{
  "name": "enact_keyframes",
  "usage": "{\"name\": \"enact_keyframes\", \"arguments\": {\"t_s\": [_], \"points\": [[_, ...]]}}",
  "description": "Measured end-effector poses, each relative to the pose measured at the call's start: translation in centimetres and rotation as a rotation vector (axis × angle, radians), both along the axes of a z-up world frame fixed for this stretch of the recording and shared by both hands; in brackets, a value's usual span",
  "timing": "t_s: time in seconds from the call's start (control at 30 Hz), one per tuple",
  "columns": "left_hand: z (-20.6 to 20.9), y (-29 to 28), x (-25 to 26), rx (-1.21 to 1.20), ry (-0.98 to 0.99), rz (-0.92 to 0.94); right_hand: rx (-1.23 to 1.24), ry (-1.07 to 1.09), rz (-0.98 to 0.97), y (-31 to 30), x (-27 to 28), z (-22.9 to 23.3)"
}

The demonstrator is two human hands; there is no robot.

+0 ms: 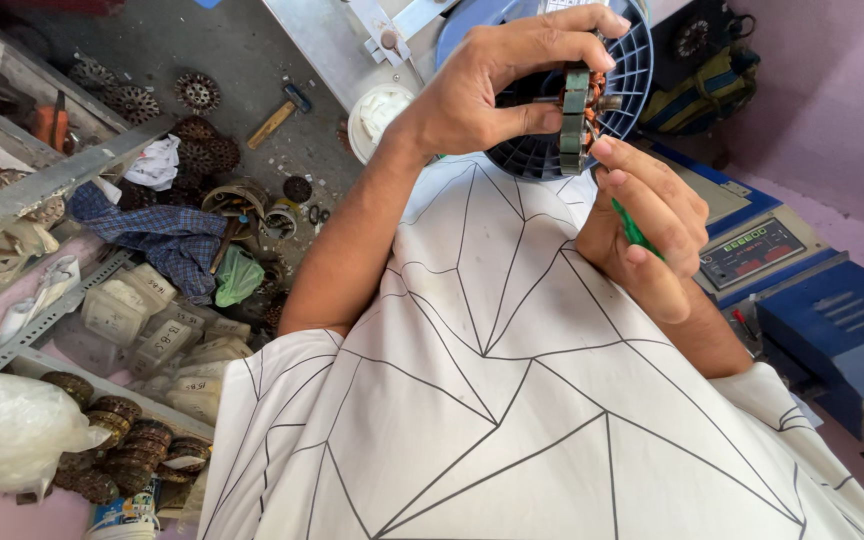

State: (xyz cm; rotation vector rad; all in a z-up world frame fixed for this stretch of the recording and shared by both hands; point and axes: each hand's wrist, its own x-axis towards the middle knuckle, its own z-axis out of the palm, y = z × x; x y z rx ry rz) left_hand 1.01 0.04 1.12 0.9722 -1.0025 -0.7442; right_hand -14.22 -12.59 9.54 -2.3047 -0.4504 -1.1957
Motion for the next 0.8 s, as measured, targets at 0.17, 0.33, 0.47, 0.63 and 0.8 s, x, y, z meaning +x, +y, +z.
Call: {"name": "enact_keyframes", "arguments": {"t_s": [0.17,0.33,0.47,0.63,0.8], "points": [[0.1,0.1,-0.5,0.004,-0.019,0.012,0.299,0.421,0.021,-1.1,-0.6,3.4],[1.0,0.2,-0.2,0.034,-0.014,-0.005,0.270,0.646,0.067,-1.9,0.1,6.3],[1.1,0.5,-0.3,0.007,-0.005,0.015,0.334,0.505,-0.008,-2.2,0.7,7.1],[0.6,0.3,-0.6,0.017,-0.082,0.070,0.299,0.623,0.014,-3.7,0.7,6.1],[0.4,0.0,-1.0,0.002,-0.122,0.093,0.331,0.707,0.131,-5.3,2.0,5.8]]}}
